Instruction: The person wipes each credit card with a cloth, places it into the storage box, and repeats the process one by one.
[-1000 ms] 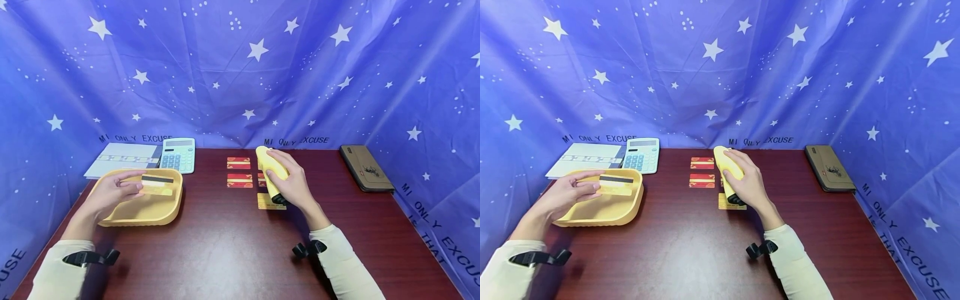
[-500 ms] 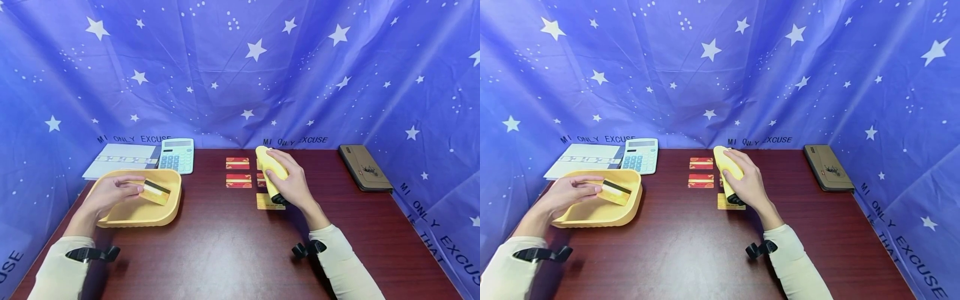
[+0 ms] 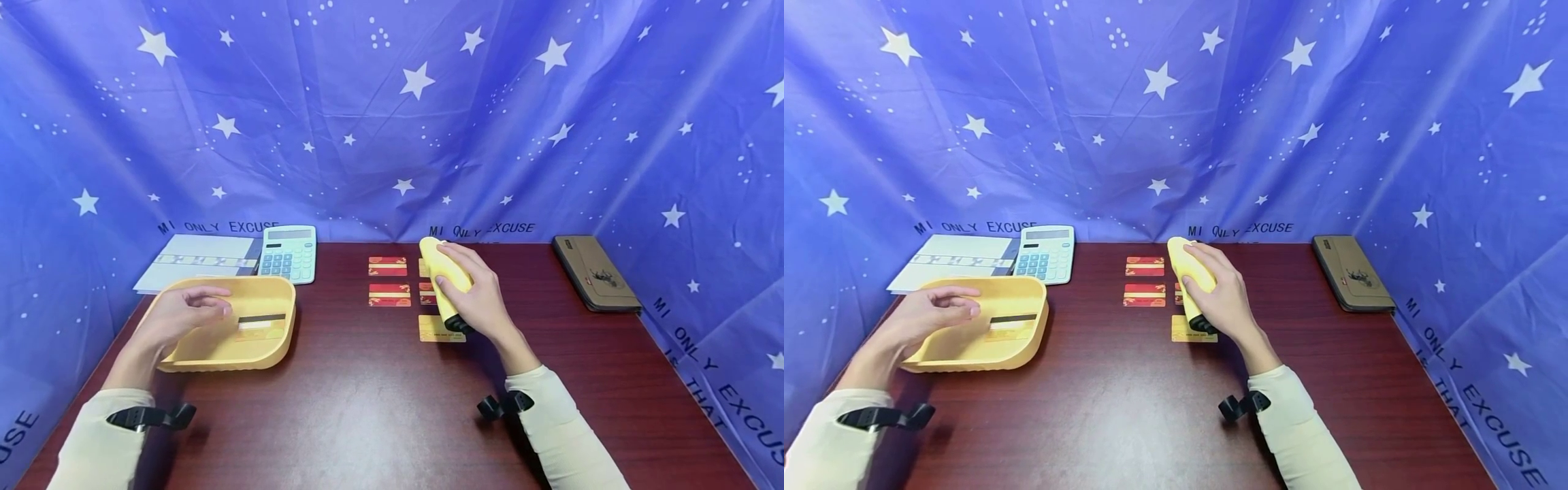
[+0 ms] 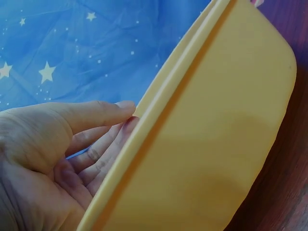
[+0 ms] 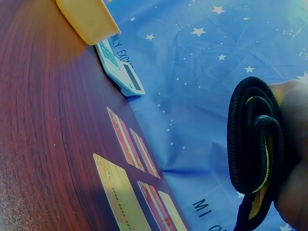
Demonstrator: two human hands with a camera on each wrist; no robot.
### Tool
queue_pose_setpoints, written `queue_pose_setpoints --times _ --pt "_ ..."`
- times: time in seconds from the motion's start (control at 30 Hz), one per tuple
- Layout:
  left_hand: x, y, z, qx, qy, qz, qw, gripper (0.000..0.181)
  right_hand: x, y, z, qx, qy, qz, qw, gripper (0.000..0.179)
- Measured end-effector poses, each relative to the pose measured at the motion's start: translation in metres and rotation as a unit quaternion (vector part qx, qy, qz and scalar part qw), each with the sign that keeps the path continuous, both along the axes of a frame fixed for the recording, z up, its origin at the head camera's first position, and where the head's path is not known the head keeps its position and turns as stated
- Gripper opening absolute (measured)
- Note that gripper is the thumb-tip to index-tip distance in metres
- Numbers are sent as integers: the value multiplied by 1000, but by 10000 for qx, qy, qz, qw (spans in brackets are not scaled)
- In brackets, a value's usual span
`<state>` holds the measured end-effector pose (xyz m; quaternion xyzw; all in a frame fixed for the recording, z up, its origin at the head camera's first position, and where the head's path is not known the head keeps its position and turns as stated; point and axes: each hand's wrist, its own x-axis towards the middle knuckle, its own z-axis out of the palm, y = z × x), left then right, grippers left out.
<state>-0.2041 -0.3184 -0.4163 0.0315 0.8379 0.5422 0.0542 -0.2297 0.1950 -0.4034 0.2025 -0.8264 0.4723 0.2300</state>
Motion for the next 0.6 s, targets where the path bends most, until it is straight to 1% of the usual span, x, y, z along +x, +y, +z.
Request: queue_pose_setpoints --times 0.07,0.17,0.27,0.37,0.47,0.57,0.6 --pt "0 7 0 -67 111 -34 9999 35 0 1 0 13 -33 -10 10000 52" --pt "0 23 5 114 239 -170 9995 39 0 2 -1 22 -72 -51 10000 52" --pt "1 48 14 442 314 -331 9980 42 -1 3 -2 3 -98 -143 9998 54" --pt "2 76 25 495 440 -539 9963 43 0 2 0 -14 -111 -219 9997 54" --pt "1 104 35 331 542 -741 9952 41 5 -1 9 4 -135 -261 9996 52" --pt "-3 131 41 243 611 -966 9931 36 13 -4 21 3 -205 -294 9994 50" --pt "-4 139 43 287 621 -1052 9921 36 15 -4 24 12 -230 -302 9993 49"
